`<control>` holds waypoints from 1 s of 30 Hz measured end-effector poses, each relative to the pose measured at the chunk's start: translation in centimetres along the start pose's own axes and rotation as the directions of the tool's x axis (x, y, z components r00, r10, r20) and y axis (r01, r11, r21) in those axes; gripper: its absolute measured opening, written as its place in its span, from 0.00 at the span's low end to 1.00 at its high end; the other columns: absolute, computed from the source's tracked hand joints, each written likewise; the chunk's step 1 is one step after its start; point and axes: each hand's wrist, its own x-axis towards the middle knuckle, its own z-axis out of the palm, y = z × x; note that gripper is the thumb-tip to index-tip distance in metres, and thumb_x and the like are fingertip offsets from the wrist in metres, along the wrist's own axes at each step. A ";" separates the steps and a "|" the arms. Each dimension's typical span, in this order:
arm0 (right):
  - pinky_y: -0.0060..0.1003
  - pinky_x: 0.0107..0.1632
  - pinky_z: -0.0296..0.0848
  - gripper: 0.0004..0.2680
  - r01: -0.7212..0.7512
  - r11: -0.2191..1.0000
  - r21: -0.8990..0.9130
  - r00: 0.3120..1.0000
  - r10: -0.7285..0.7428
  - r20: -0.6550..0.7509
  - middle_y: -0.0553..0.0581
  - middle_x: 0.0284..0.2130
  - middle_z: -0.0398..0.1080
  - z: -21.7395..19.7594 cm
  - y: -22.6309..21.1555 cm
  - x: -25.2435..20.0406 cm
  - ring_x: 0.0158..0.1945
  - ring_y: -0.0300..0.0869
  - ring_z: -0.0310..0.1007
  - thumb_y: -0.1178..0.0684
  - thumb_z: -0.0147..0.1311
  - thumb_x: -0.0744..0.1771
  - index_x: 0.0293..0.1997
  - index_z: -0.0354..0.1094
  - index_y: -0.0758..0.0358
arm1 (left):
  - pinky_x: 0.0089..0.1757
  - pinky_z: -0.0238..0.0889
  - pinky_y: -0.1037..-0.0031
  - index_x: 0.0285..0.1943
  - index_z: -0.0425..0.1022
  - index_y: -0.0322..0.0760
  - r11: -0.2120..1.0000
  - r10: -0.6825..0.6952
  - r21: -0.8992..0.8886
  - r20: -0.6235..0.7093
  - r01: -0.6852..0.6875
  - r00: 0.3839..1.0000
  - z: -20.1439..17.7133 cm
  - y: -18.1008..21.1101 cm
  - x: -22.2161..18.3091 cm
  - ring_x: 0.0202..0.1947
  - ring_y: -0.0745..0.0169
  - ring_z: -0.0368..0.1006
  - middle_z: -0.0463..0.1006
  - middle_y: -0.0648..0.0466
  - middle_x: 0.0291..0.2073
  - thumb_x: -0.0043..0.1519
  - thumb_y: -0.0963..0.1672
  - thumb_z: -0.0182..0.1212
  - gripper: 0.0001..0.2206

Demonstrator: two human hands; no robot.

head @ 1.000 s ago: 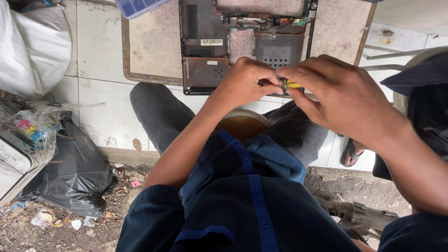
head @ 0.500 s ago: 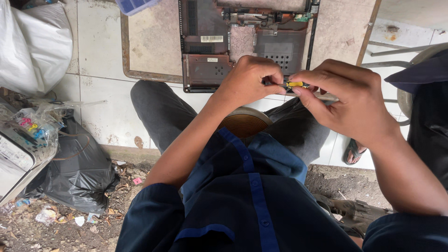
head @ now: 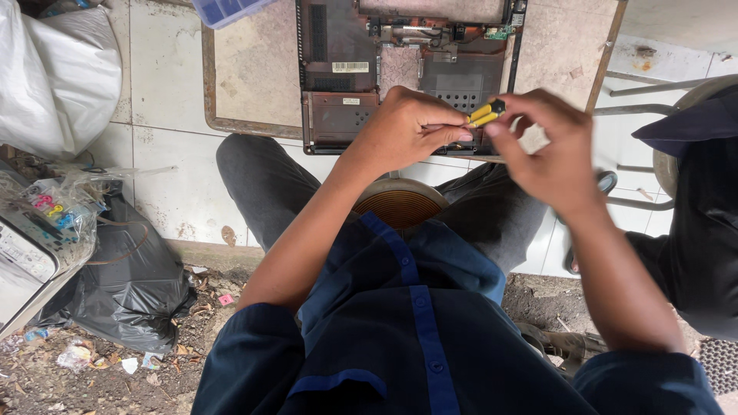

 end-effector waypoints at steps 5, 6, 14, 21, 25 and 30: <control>0.47 0.32 0.77 0.07 -0.024 0.986 -0.165 0.998 0.034 0.057 0.67 0.32 0.76 5.3 1.6 -1.5 0.36 0.60 0.79 0.70 0.66 0.65 0.46 0.79 0.74 | 0.27 0.70 0.74 0.51 0.86 0.38 1.000 -0.006 -0.011 -0.129 0.005 0.992 -1.5 1.2 -0.2 0.23 0.59 0.78 0.86 0.43 0.29 0.66 0.39 0.72 0.07; 0.47 0.34 0.80 0.06 -0.031 0.972 -0.232 0.994 0.054 0.094 0.66 0.32 0.76 6.3 1.9 -1.7 0.36 0.59 0.79 0.70 0.66 0.65 0.43 0.80 0.73 | 0.28 0.77 0.74 0.53 0.86 0.39 0.997 -0.032 -0.069 -0.195 0.019 0.980 -1.7 1.0 -0.4 0.28 0.58 0.84 0.86 0.41 0.31 0.65 0.37 0.73 0.10; 0.44 0.37 0.82 0.02 -0.029 0.904 -0.427 0.977 0.117 0.181 0.58 0.30 0.73 7.9 3.7 -2.1 0.38 0.53 0.80 0.66 0.67 0.66 0.38 0.80 0.69 | 0.31 0.81 0.72 0.53 0.86 0.38 0.993 -0.111 -0.061 -0.274 0.098 0.955 -1.2 -1.9 -2.9 0.33 0.54 0.86 0.87 0.39 0.33 0.63 0.37 0.73 0.10; 0.49 0.29 0.79 0.03 -0.116 0.807 -0.580 0.947 0.266 0.181 0.55 0.26 0.68 9.9 6.1 -2.6 0.32 0.53 0.78 0.58 0.65 0.63 0.31 0.75 0.62 | 0.33 0.83 0.74 0.54 0.85 0.35 0.977 -0.194 -0.160 -0.376 0.142 0.906 -1.0 -3.6 -3.5 0.34 0.55 0.87 0.87 0.38 0.34 0.65 0.37 0.71 0.10; 0.52 0.27 0.78 0.04 -0.081 0.790 -0.608 0.942 0.260 0.213 0.57 0.25 0.68 10.2 6.0 -1.6 0.30 0.56 0.77 0.59 0.65 0.61 0.28 0.72 0.63 | 0.34 0.83 0.73 0.55 0.85 0.33 0.962 -0.234 -0.224 -0.389 0.155 0.891 -1.1 -4.4 -3.8 0.35 0.54 0.87 0.86 0.36 0.35 0.65 0.38 0.72 0.10; 0.49 0.28 0.77 0.05 0.052 0.827 -0.559 0.884 0.222 0.411 0.57 0.22 0.69 9.0 6.0 0.2 0.29 0.58 0.79 0.58 0.59 0.62 0.24 0.70 0.63 | 0.35 0.85 0.72 0.56 0.84 0.32 0.933 -0.314 -0.303 -0.419 0.195 0.852 -1.2 -6.0 -4.2 0.34 0.54 0.87 0.86 0.36 0.35 0.66 0.39 0.70 0.10</control>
